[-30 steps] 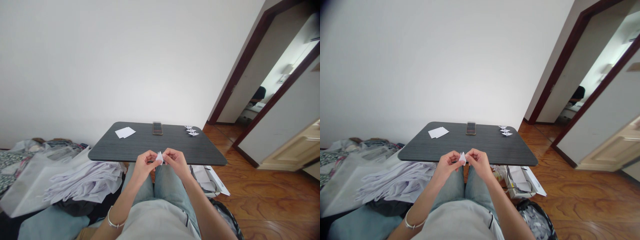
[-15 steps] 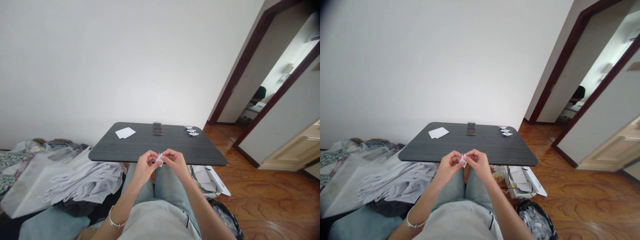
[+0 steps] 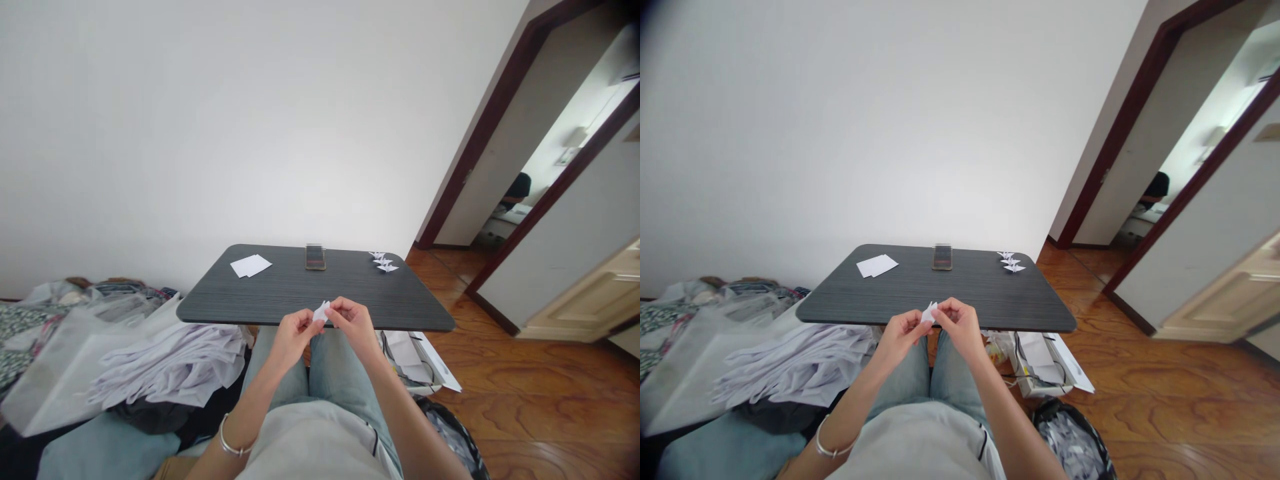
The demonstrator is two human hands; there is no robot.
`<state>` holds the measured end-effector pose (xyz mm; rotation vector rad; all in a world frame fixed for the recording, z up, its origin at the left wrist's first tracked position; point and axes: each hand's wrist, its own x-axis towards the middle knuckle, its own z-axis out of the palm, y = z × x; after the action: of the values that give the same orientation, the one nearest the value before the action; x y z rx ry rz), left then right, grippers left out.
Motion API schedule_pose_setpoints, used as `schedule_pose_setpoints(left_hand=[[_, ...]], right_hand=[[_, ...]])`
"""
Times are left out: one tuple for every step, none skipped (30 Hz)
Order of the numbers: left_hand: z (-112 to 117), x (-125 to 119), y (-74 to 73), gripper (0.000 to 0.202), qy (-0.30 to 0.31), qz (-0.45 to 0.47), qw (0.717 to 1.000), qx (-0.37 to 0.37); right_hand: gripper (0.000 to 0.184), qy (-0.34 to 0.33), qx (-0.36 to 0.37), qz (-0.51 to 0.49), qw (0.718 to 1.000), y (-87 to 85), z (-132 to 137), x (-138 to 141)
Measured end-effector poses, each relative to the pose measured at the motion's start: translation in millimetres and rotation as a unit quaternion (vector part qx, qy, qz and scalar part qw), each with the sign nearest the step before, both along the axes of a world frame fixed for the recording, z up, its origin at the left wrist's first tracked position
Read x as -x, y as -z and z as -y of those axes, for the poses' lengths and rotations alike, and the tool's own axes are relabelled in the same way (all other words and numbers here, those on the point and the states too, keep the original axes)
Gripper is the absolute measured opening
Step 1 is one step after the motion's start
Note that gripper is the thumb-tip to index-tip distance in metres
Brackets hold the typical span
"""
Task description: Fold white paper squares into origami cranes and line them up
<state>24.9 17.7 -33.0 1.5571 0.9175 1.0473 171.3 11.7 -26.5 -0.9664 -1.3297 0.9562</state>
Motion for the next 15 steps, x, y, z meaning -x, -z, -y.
schedule_pose_setpoints(left_hand=[[0.1,0.2,-0.1,0.032,-0.005,0.002,1.000,-0.004],[0.2,0.5,-0.2,0.031,-0.008,0.002,1.000,-0.009],[0.3,0.9,-0.3,0.031,-0.011,0.001,1.000,-0.015],[0.4,1.3,-0.3,0.031,-0.014,-0.001,1.000,-0.022],[0.4,1.9,-0.4,0.031,-0.015,-0.004,0.999,-0.028],[0.4,2.4,-0.5,0.032,-0.015,-0.005,0.999,-0.033],[0.3,3.0,-0.5,0.032,-0.013,-0.005,0.999,-0.035],[0.1,3.4,-0.5,0.033,-0.012,-0.004,0.999,-0.034],[-0.2,3.6,-0.4,0.033,-0.010,-0.002,0.999,-0.031],[-0.6,3.7,-0.3,0.032,-0.008,0.000,1.000,-0.025],[-1.1,3.6,0.0,0.032,-0.007,0.004,1.000,-0.018],[-1.7,3.3,0.4,0.031,-0.006,0.008,1.000,-0.011],[-2.3,2.9,0.8,0.031,-0.006,0.013,1.000,-0.003],[-2.8,2.5,1.3,0.032,-0.008,0.020,1.000,0.001],[-3.2,2.2,1.6,0.033,-0.011,0.026,1.000,0.002]], right_hand=[[0.018,-0.009,0.002,0.008,1.000,2.0,-0.4,-0.9],[0.017,-0.014,0.001,0.018,1.000,4.0,-0.6,-1.7],[0.018,-0.016,-0.003,0.026,1.000,5.7,-0.6,-2.2],[0.018,-0.014,-0.009,0.033,0.999,7.1,-0.4,-2.5],[0.019,-0.011,-0.016,0.037,0.999,8.0,-0.1,-2.4],[0.019,-0.009,-0.024,0.038,0.999,8.4,0.4,-2.0],[0.020,-0.008,-0.031,0.038,0.999,8.5,0.9,-1.5],[0.020,-0.009,-0.035,0.037,0.999,8.2,1.3,-1.0],[0.021,-0.010,-0.036,0.036,0.999,7.9,1.5,-0.5],[0.021,-0.012,-0.035,0.036,0.999,7.5,1.5,-0.3],[0.021,-0.013,-0.032,0.035,0.999,7.3,1.1,-0.2],[0.021,-0.012,-0.029,0.035,0.999,7.2,0.6,-0.4],[0.021,-0.009,-0.028,0.037,0.999,7.3,0.0,-0.8],[0.022,-0.004,-0.029,0.040,0.999,7.6,-0.7,-1.2],[0.022,0.001,-0.033,0.044,0.998,8.0,-1.3,-1.5]])
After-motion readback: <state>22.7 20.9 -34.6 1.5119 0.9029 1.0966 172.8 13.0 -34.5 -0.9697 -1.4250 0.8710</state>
